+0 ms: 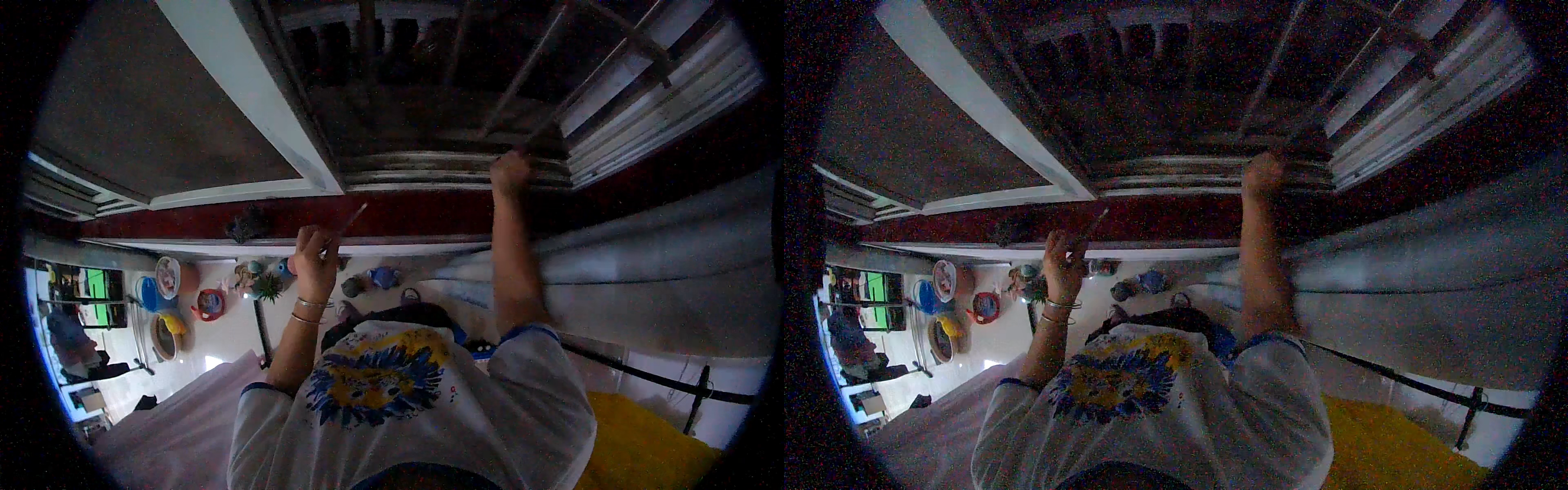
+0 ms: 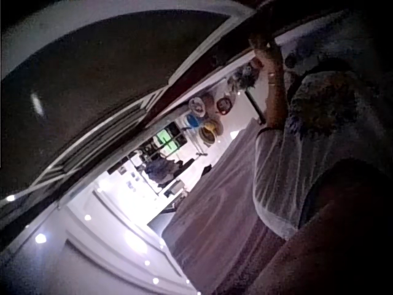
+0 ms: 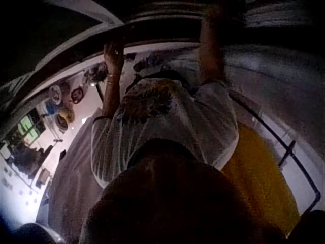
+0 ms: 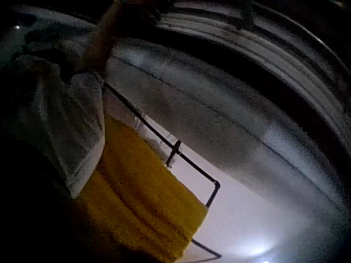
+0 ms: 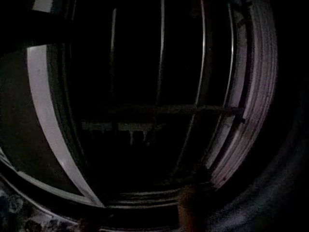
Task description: The person cleans a window screen and the surrounding frame using a blue cloth. They wipe the mesh surface and the metal bars, then dip the cloth into a bucket of water to rinse it before continuing to wipe the window frame and screen.
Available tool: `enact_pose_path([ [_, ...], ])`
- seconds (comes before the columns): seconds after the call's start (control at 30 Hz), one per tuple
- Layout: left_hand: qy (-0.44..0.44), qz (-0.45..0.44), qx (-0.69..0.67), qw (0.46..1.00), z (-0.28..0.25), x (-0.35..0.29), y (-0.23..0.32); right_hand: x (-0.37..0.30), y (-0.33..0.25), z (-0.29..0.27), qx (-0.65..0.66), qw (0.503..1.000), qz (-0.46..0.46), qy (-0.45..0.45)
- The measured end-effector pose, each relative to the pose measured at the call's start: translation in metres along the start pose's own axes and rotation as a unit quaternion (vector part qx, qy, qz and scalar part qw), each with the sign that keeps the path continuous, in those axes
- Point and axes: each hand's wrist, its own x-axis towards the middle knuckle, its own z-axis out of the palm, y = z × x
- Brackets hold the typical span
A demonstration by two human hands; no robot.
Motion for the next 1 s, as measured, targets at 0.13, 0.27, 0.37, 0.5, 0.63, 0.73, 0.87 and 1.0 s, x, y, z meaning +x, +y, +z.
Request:
enact_pose_path([
  [0.13,-0.015,-0.022,-0.002,1.000,-0.003,0.000,0.002,-0.008,-0.026,0.013,0.098,0.990,-0.031,-0.095],
  [0.27,-0.018,-0.034,-0.024,0.999,-0.009,0.001,0.000,-0.044,-0.094,0.008,0.119,0.990,-0.056,-0.056],
  [0.37,-0.012,-0.037,-0.028,0.999,-0.015,0.001,-0.004,-0.062,-0.134,-0.023,0.167,0.981,-0.078,-0.057],
  [0.5,0.004,-0.006,-0.009,1.000,-0.024,0.005,-0.008,-0.087,-0.177,-0.017,0.186,0.974,-0.104,0.074],
  [0.63,0.020,0.008,-0.002,1.000,-0.034,0.001,-0.019,-0.085,-0.191,-0.055,0.220,0.938,-0.185,-0.193],
  [0.73,0.020,-0.013,0.003,1.000,-0.038,0.001,-0.019,-0.091,-0.206,-0.043,0.243,0.932,-0.176,-0.202],
  [0.87,0.013,-0.010,0.018,1.000,-0.034,0.002,-0.023,-0.087,-0.220,0.029,0.410,0.875,-0.149,-0.209],
  [1.0,0.020,-0.088,-0.037,0.995,-0.024,-0.009,-0.016,-0.069,-0.211,0.052,0.611,0.751,-0.068,-0.241],
])
